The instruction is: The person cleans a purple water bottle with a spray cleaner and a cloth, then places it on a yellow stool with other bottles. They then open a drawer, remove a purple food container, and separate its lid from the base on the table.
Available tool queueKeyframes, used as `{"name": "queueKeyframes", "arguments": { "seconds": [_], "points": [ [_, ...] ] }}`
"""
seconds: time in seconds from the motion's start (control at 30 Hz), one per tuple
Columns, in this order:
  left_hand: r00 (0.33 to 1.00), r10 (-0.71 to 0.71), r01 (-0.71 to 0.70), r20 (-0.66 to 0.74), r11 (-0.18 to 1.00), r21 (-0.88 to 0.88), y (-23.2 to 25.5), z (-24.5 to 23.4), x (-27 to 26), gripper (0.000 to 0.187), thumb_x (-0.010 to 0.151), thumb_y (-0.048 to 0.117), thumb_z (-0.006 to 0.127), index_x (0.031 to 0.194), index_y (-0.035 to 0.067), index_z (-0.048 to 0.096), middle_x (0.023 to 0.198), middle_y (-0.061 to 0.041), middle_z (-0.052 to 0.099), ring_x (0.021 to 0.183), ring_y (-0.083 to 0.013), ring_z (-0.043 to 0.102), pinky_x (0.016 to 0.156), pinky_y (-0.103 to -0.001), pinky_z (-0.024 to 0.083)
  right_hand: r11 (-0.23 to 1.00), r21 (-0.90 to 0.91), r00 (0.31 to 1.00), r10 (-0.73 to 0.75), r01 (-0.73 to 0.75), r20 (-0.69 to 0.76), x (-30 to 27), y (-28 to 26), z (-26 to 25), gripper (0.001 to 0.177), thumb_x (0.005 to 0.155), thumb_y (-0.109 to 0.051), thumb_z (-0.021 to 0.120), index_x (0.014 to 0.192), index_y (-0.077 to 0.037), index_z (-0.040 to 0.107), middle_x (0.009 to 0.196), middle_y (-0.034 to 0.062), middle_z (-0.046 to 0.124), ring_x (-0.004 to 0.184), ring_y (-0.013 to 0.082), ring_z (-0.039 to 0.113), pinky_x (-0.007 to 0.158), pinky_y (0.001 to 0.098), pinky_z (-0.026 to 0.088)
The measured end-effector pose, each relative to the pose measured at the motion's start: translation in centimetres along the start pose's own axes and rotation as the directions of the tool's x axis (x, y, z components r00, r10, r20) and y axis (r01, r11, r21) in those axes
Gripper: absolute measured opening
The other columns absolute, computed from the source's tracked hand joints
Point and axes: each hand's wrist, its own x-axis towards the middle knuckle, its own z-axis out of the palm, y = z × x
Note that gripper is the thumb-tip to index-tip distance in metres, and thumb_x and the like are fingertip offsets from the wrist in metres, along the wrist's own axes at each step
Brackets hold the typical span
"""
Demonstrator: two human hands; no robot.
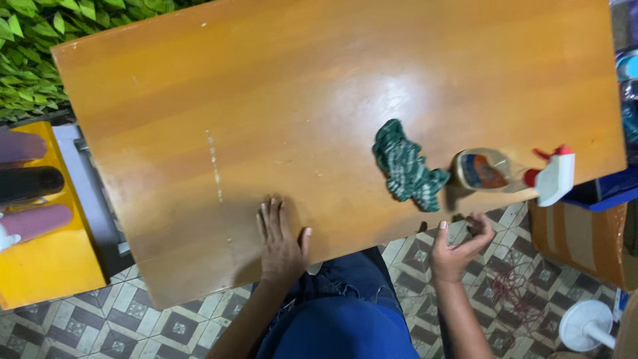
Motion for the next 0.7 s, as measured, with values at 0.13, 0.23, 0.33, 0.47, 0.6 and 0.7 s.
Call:
{"name": "queueKeyframes", "arguments": {
  "seconds": [0.13,0.23,0.33,0.47,0.6,0.7],
  "points": [
    [0.989,0.147,-0.148,-0.02,0.964,-0.219,6.3,1.3,3.2,0.1,0.087,0.042,0.073,0.15,-0.015,0.022,0.159,-0.035,0.019,0.151,-0.0511,0.011,0.123,-0.059,0.011,0.989,-0.146,0.995,0.011,0.003,0.096,5.9,4.0,-1.3,0.095,0.089,-0.02,0.083,0.155,0.009,0.021,0.146,0.0317,0.039,0.133,0.0408,0.044,0.114,0.0536,0.04],
    [0.97,0.238,-0.24,-0.046,0.912,-0.332,11.4,2.1,5.8,0.103,0.084,0.042,0.079,0.154,-0.011,0.025,0.163,-0.031,0.025,0.155,-0.046,0.018,0.127,-0.054,0.017,0.948,-0.317,0.992,0.06,-0.023,0.108,9.4,5.5,-0.9,0.089,0.087,-0.025,0.089,0.145,0.013,0.033,0.14,0.0395,0.039,0.129,0.0461,0.043,0.11,0.0565,0.041],
    [0.961,0.274,-0.274,-0.05,0.902,-0.333,15.7,2.9,8.4,0.107,0.08,0.044,0.082,0.153,-0.011,0.025,0.16,-0.037,0.023,0.152,-0.0476,0.02,0.125,-0.054,0.018,0.973,-0.157,0.963,0.198,-0.17,0.183,11.3,5.7,-0.5,0.052,0.096,-0.029,0.079,0.132,0.001,0.058,0.127,0.0252,0.063,0.12,0.0326,0.062,0.103,0.0474,0.051],
    [0.976,0.211,-0.216,-0.051,0.925,-0.312,19.5,5.2,10.8,0.101,0.084,0.045,0.08,0.158,0.001,0.027,0.161,-0.032,0.025,0.153,-0.0453,0.021,0.126,-0.052,0.018,0.907,-0.244,0.867,0.406,-0.343,0.29,13.3,5.5,-0.2,0.044,0.096,-0.034,0.077,0.115,0.003,0.064,0.11,0.0196,0.073,0.1,0.029,0.073,0.088,0.0409,0.058],
    [0.994,0.11,-0.103,0.018,0.971,-0.214,21.9,6.8,12.3,0.098,0.089,0.047,0.072,0.16,0.004,0.021,0.161,-0.033,0.022,0.152,-0.046,0.021,0.125,-0.051,0.018,0.985,-0.078,0.958,-0.132,0.157,0.256,15.5,4.1,0.1,0.048,0.09,-0.017,0.078,0.127,0.008,0.061,0.115,0.0228,0.069,0.106,0.0338,0.067,0.088,0.0405,0.055],
    [0.999,0.049,-0.046,0.013,0.988,-0.145,22.6,7.0,12.6,0.094,0.092,0.048,0.066,0.161,0.005,0.019,0.161,-0.032,0.023,0.151,-0.0464,0.023,0.123,-0.05,0.017,0.991,0.127,0.958,-0.066,0.031,0.28,16.4,2.5,0.3,0.045,0.091,-0.015,0.077,0.128,0.005,0.061,0.114,0.0171,0.071,0.104,0.0279,0.071,0.091,0.0363,0.055]
  ]
}}
